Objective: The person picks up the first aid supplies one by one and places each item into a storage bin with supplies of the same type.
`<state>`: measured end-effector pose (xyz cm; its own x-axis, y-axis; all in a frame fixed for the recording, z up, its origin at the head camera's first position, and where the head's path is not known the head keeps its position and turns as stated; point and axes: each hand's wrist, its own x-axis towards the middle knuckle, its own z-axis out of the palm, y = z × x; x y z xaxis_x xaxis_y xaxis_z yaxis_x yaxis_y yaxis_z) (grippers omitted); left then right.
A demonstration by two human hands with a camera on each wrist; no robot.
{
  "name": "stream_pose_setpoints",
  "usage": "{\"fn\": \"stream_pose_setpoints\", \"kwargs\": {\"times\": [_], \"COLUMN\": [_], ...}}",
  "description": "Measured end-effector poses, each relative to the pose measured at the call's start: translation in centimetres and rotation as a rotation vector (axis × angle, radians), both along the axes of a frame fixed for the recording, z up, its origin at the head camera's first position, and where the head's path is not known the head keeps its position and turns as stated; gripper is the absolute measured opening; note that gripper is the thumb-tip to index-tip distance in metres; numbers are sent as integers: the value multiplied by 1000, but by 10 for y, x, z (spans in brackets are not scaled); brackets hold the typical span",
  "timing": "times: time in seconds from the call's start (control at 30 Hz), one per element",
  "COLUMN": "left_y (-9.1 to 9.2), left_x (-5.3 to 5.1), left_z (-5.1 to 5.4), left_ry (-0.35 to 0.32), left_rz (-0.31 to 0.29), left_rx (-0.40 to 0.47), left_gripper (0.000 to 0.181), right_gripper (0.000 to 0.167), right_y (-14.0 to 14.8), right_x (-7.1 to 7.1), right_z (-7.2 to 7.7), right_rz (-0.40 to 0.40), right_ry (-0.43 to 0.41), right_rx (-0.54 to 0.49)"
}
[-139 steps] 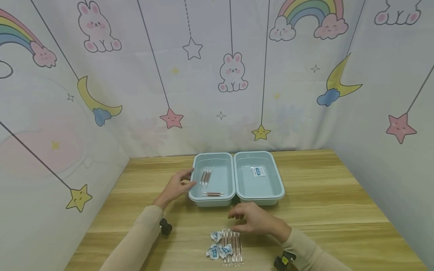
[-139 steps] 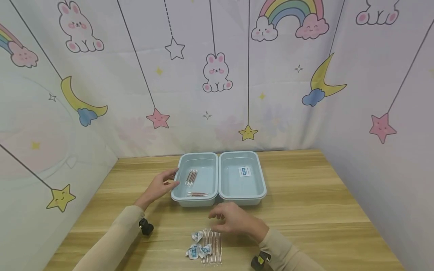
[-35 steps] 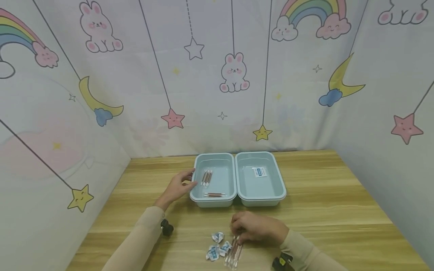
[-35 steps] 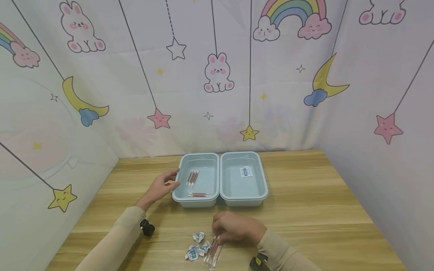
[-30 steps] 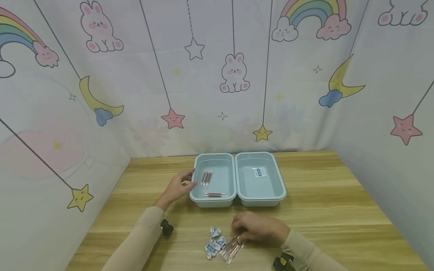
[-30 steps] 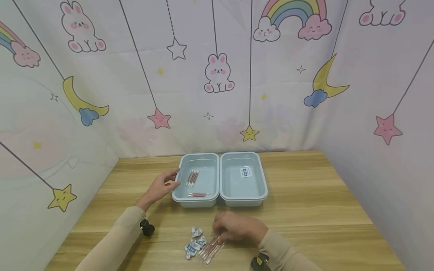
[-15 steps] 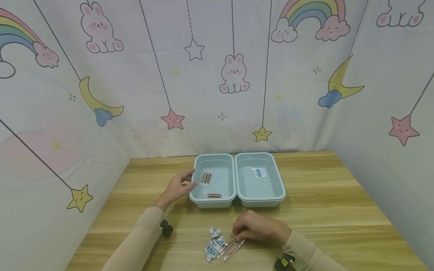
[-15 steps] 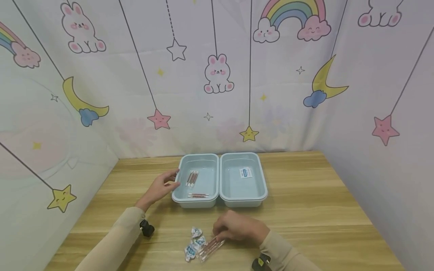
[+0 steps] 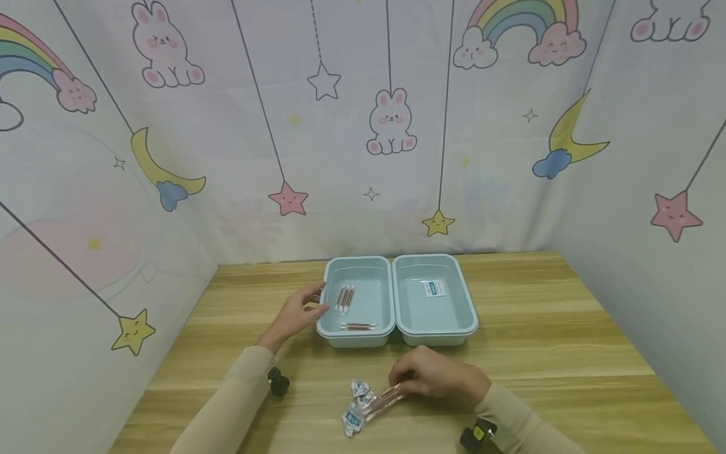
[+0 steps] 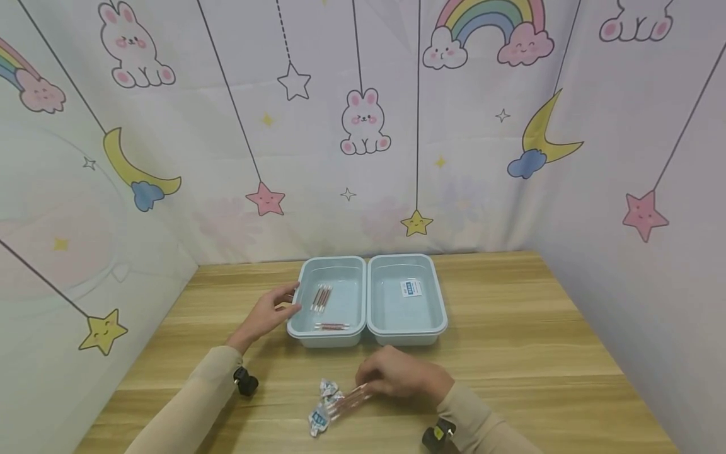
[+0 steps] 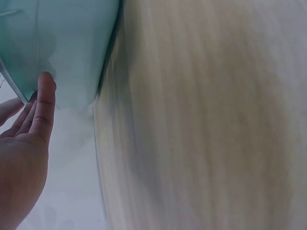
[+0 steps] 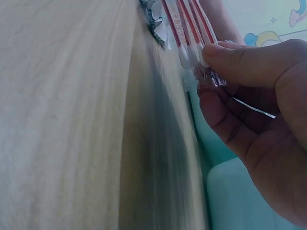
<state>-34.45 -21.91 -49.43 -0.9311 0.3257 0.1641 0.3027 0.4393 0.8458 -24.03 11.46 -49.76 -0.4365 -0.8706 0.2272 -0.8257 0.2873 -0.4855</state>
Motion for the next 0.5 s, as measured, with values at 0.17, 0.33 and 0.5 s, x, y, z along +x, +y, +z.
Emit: {"fn": "stream_pose_setpoints", "kwargs": {"times": [0.17, 0.33, 0.5], "left_y": [1, 2, 2], "left_x": [1, 2, 2], "left_z": [2, 2, 3], "left_ry": [-3, 3, -4], "left_rz": [9, 9, 6], "left_rx": [-5, -12, -19], "left_gripper": [58, 59, 59], "right_gripper": [8, 8, 8], "right_y": [2, 4, 6], "right_x": [-1, -2, -4], "right_z": [1, 2, 7], "right_rz": [3, 0, -7], "right_ry": [-12, -4, 47], "right_rx": [-26, -58, -96]}}
